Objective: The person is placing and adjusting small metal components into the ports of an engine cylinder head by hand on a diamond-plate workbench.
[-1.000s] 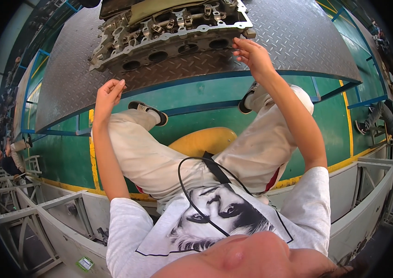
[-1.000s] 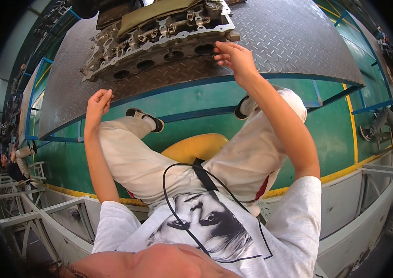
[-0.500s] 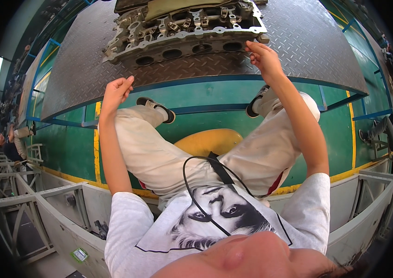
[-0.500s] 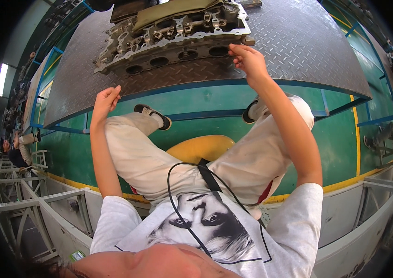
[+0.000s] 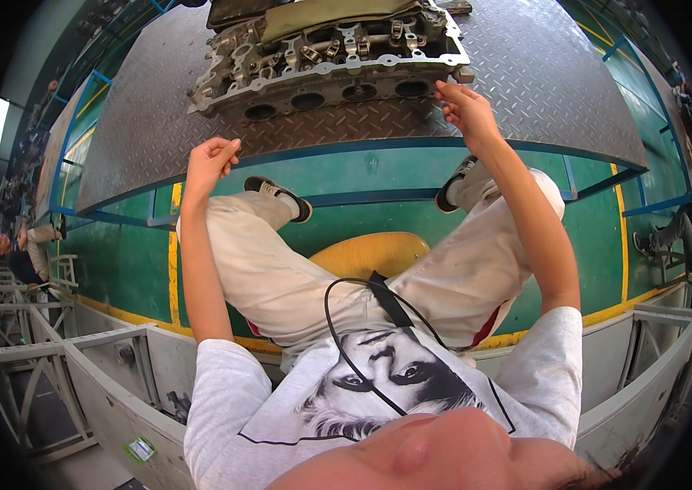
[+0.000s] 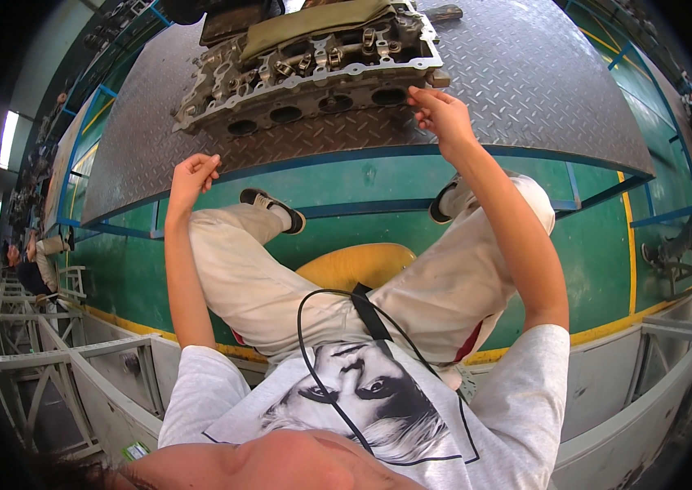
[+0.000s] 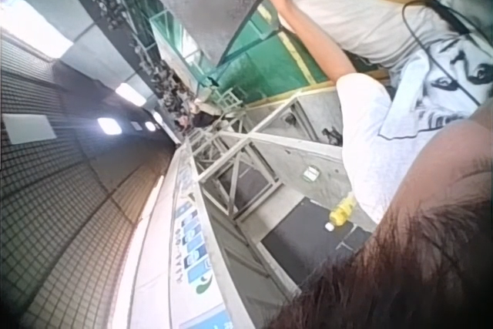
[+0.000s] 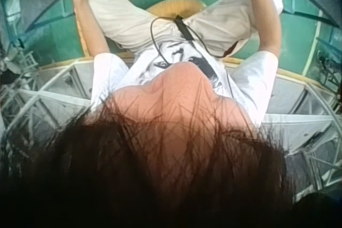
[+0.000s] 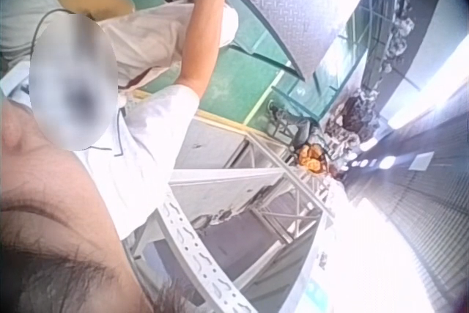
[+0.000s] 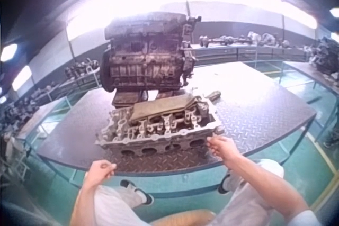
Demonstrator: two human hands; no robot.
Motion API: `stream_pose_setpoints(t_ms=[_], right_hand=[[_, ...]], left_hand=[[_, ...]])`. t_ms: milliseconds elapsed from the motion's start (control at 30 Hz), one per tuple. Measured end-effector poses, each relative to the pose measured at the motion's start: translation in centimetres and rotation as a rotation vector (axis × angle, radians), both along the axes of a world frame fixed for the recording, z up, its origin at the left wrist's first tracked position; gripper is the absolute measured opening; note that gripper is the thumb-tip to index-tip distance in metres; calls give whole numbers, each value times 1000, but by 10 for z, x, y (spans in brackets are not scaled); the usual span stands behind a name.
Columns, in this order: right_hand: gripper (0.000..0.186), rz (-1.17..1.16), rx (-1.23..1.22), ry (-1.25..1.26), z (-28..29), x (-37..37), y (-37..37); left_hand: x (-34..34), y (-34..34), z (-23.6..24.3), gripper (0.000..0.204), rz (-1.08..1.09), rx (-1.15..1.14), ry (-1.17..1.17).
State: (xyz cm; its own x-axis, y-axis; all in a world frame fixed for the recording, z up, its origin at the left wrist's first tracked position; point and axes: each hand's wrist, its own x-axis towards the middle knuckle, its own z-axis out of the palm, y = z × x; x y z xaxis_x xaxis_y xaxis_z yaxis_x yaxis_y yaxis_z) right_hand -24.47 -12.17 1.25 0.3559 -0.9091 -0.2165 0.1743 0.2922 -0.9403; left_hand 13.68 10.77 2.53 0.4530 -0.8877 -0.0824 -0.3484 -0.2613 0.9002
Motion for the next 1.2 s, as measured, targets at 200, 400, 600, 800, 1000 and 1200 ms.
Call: stream_pose_setpoints(t_ms=[200, 400, 600, 800, 1000, 1200], right_hand=[[22, -13, -40, 60, -2, -3, -1], [22, -28, -111, 104, -7, -9, -4], [22, -81, -330, 169, 5, -13, 9], [21, -235, -440, 151, 16, -34, -3], [18, -320, -372, 63, 16, -46, -22], [16, -347, -248, 14, 11, -48, -30]], left_hand=[[-7, -2, 2, 25, 88, -27, -122], [-9, -4, -3, 27, 107, -105, -268], [-8, -3, -8, 28, 122, -114, -389], [-10, -5, -7, 28, 138, -166, -442], [-5, -4, -14, 27, 128, -165, -519], [-7, -3, -14, 26, 140, -188, -565]])
